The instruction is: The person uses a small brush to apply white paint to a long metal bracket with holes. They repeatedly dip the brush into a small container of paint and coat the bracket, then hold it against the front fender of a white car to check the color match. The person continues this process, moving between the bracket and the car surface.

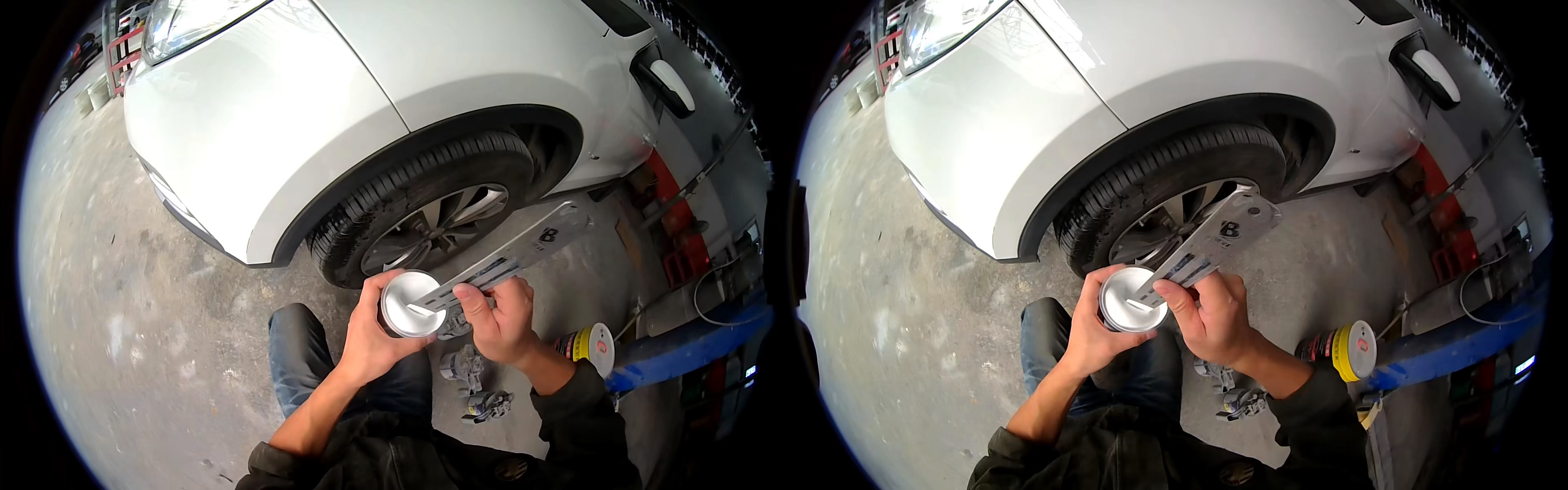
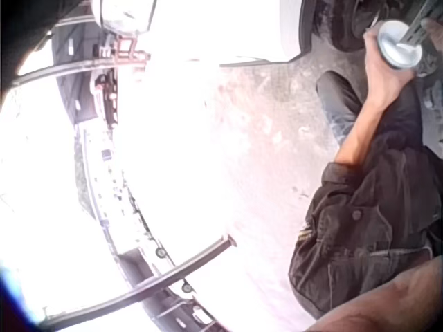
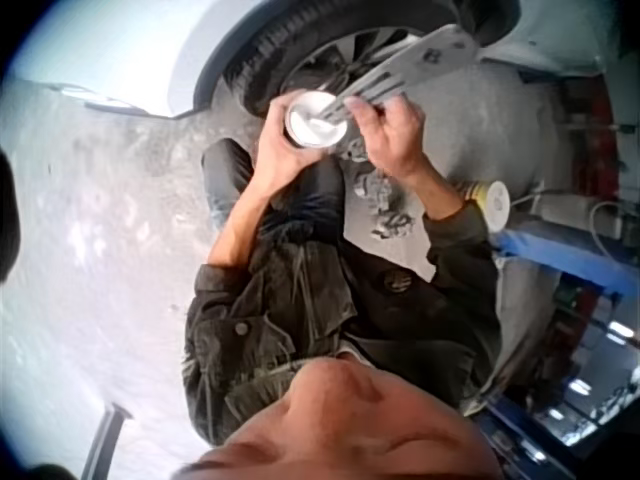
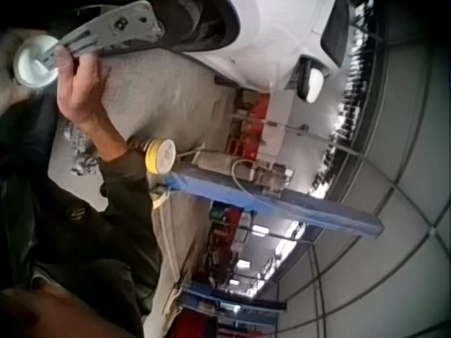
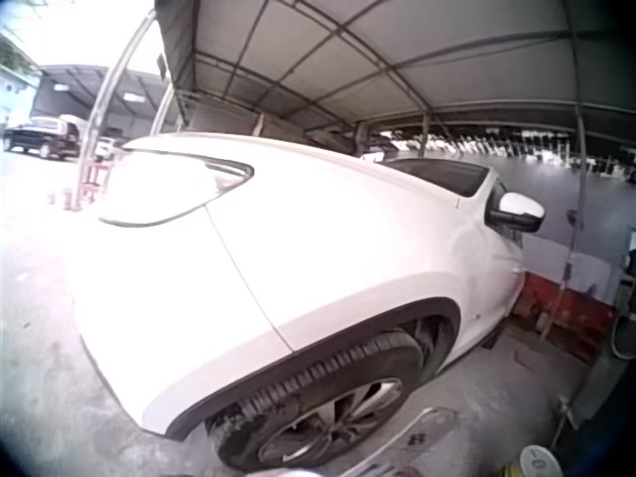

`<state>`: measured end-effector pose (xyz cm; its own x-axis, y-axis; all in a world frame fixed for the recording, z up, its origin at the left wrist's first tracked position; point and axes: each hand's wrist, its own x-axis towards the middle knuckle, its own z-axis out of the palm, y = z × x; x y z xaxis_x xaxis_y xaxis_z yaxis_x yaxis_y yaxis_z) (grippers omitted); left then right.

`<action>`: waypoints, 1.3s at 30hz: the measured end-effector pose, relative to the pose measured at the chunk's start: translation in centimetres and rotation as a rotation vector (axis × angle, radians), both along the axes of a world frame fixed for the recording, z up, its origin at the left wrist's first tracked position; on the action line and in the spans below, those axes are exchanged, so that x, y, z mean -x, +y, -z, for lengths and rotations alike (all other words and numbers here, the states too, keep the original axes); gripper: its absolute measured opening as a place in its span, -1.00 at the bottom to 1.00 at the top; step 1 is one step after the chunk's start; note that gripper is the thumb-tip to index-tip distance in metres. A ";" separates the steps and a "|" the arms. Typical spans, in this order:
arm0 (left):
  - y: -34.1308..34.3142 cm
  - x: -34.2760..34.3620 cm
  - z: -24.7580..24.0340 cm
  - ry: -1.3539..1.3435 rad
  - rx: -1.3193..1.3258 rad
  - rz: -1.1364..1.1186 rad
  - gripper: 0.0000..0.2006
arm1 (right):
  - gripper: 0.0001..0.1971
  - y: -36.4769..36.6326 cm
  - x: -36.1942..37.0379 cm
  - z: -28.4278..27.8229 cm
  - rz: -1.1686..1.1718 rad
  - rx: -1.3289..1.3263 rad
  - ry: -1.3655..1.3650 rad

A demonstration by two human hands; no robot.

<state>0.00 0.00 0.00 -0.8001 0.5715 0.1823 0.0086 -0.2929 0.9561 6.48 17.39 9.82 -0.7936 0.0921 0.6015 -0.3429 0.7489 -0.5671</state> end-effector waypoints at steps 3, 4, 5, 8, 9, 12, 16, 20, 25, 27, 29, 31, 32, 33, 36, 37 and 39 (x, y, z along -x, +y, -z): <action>-0.4 -0.4 0.6 0.041 0.002 -0.038 -0.09 | -0.83 -0.9 0.2 -2.8 0.054 0.422 0.145; -0.6 -0.5 0.5 0.056 0.006 -0.052 -0.10 | -0.83 -0.7 0.2 -2.4 0.057 0.415 0.130; -0.7 -0.7 0.3 0.072 0.011 -0.066 -0.10 | -0.82 -0.5 0.1 -1.6 0.059 0.408 0.116; 0.3 -0.3 -0.9 -0.012 -0.024 -0.014 -0.11 | -0.82 -1.0 -0.4 0.3 -0.008 -0.003 0.066; 0.4 -0.6 -0.6 -0.042 -0.038 -0.010 -0.12 | -0.83 -1.2 -0.8 -0.4 0.000 0.115 0.042; -0.1 -0.9 -0.2 0.079 -0.015 -0.066 -0.13 | -0.86 -0.7 0.1 -3.2 -0.010 0.393 0.141; 0.3 -1.0 -0.4 -0.024 -0.014 -0.029 -0.15 | -0.85 -0.7 -0.5 -1.4 -0.268 0.300 -0.411; 0.3 -1.3 -0.2 -0.007 0.008 -0.025 -0.14 | -0.79 0.3 -0.1 -2.7 -0.443 0.532 -0.401; 0.1 -1.6 -0.2 0.001 -0.008 -0.010 -0.14 | -0.69 0.4 0.2 -3.5 -0.252 0.129 -0.199; 0.1 -1.5 0.1 0.015 -0.012 -0.003 -0.14 | -0.67 0.8 0.0 -2.4 -0.228 0.069 -0.182; 0.4 -1.5 -0.5 0.008 -0.031 0.017 -0.14 | -0.78 1.6 -1.2 -1.8 -0.258 -0.101 -0.387; 0.2 -1.4 -0.6 -0.021 -0.050 0.018 -0.15 | -0.84 0.6 -1.2 -2.5 -0.213 -0.002 -0.279; 0.0 -1.5 -0.3 -0.024 -0.051 0.016 -0.15 | -0.85 0.2 -1.4 -3.6 -0.151 0.059 -0.249; -0.2 -1.5 -0.1 -0.022 -0.034 -0.008 -0.13 | -0.85 0.2 -1.4 -4.1 -0.088 0.120 -0.220; 0.4 -1.4 -0.5 -0.063 -0.081 0.004 -0.10 | -0.87 0.8 -1.1 -1.5 -0.143 -0.116 -0.120; 0.5 -1.3 -0.6 -0.051 -0.068 0.013 -0.11 | -0.86 0.6 -0.8 -0.7 -0.198 -0.209 -0.102; 0.2 -1.2 -0.5 -0.030 -0.037 0.013 -0.14 | -0.84 0.2 -0.3 -1.0 -0.161 -0.149 0.042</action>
